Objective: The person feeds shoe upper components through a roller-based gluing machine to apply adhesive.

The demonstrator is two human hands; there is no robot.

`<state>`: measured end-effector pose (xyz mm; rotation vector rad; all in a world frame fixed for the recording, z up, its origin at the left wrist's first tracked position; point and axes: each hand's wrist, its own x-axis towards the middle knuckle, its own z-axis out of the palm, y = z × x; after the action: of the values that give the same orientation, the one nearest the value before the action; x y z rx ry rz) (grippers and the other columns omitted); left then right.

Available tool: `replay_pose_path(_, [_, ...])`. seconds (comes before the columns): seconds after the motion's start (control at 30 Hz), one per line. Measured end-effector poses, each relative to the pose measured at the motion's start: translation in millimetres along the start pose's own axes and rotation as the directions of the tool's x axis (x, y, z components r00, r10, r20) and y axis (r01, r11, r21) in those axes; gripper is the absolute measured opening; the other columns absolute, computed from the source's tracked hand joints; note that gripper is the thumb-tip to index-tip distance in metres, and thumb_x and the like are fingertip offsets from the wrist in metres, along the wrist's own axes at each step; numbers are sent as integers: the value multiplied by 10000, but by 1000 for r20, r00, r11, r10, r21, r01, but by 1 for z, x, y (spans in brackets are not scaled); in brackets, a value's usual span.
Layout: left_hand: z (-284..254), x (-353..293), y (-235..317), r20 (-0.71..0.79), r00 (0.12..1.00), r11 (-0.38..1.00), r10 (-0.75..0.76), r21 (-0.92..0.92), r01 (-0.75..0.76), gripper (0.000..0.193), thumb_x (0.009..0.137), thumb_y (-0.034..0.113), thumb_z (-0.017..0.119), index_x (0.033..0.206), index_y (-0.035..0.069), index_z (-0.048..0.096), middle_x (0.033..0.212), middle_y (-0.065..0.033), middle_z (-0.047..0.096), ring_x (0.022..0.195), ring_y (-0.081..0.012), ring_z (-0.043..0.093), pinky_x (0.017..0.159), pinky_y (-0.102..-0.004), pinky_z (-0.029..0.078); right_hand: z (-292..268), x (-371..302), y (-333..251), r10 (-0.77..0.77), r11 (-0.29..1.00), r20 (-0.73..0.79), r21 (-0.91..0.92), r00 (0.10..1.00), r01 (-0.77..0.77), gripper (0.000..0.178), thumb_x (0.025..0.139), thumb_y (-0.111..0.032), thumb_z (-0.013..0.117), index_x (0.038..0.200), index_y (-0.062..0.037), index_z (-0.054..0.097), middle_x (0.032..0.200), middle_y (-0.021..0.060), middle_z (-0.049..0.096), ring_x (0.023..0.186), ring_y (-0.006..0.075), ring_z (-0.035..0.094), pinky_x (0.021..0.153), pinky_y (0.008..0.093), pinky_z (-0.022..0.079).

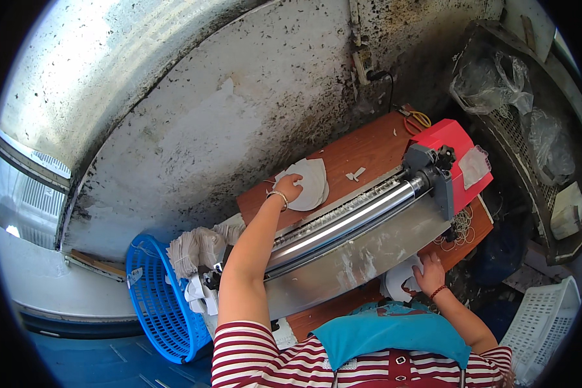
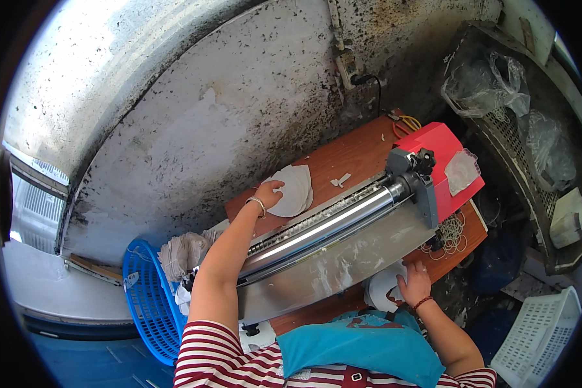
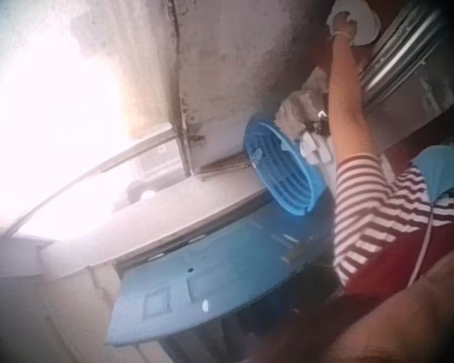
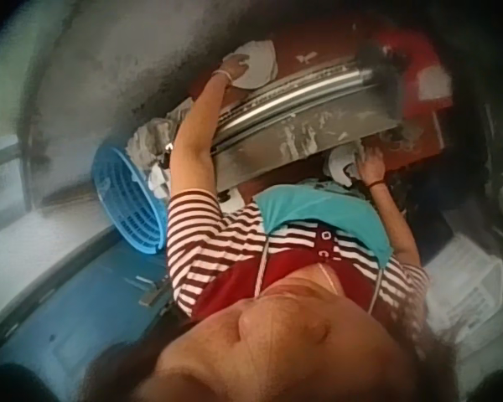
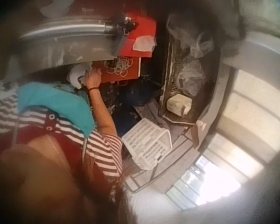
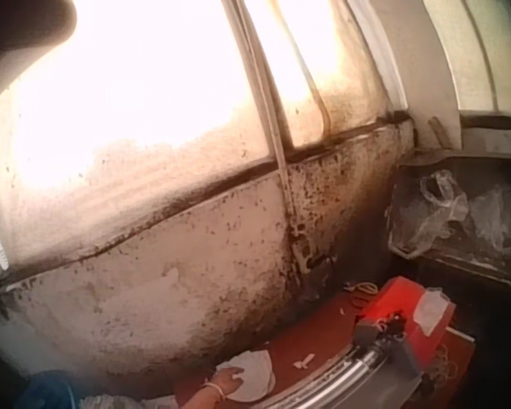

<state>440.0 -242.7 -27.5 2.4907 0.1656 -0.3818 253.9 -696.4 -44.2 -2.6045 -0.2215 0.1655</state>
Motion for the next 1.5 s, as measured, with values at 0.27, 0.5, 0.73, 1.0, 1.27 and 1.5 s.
replay_pose_path(0.27, [-21, -44, 62, -101, 945, 934, 311, -150, -323, 326, 776, 90, 531, 1090, 20, 586, 1104, -136, 606, 1040, -248, 562, 919, -330, 405, 17, 15, 4, 7, 977, 74, -213, 997, 8, 495, 663, -277, 697, 1095, -77, 561, 982, 136, 549, 968, 328, 510, 823, 431, 397])
replay_pose_path(0.5, [4, -96, 126, 52, 935, 918, 352, -214, -334, 309, 850, 166, 481, 1110, 25, 571, 1095, -139, 601, 1044, -248, 549, 902, -319, 404, 13, -4, 3, 52, 984, 46, -172, 998, -43, 442, 675, -219, 685, 1079, -84, 567, 1024, 113, 533, 1016, 296, 482, 838, 418, 374])
replay_pose_path(0.73, [20, -115, 149, 38, 911, 905, 412, 102, -413, 341, 905, 290, 399, 1079, 61, 583, 1144, -142, 564, 1113, -323, 497, 924, -382, 382, 21, -17, 7, -77, 976, -35, -207, 996, 68, 471, 670, -211, 695, 1103, -84, 562, 1033, 110, 525, 1019, 289, 479, 851, 419, 352])
replay_pose_path(1.0, [43, -110, 189, 3, 929, 869, 370, 354, -347, 367, 926, 327, 335, 1086, 97, 571, 1191, -135, 543, 1257, -329, 357, 964, -522, 268, 12, -18, 2, -106, 985, -65, -142, 992, 96, 265, 668, -149, 701, 880, -80, 558, 966, 101, 555, 968, 288, 509, 811, 402, 381])
replay_pose_path(1.27, [50, -91, 213, 72, 941, 843, 330, 426, -329, 443, 948, 357, 247, 1134, 102, 558, 1257, -112, 506, 1300, -300, 302, 1028, -522, 195, -26, -36, -4, -79, 779, 126, 627, 989, -18, 225, 733, -73, 680, 910, -47, 542, 847, 76, 637, 785, 162, 628, 697, 270, 491])
replay_pose_path(1.5, [54, -83, 223, 79, 944, 870, 320, 370, -326, 481, 957, 371, 211, 1145, 91, 554, 1265, -119, 498, 1314, -292, 275, 1039, -529, 173, -92, -6, -60, -3, 342, 295, 898, 955, -276, 236, 794, -67, 637, 994, 6, 534, 881, 64, 630, 772, 90, 597, 679, 224, 492])
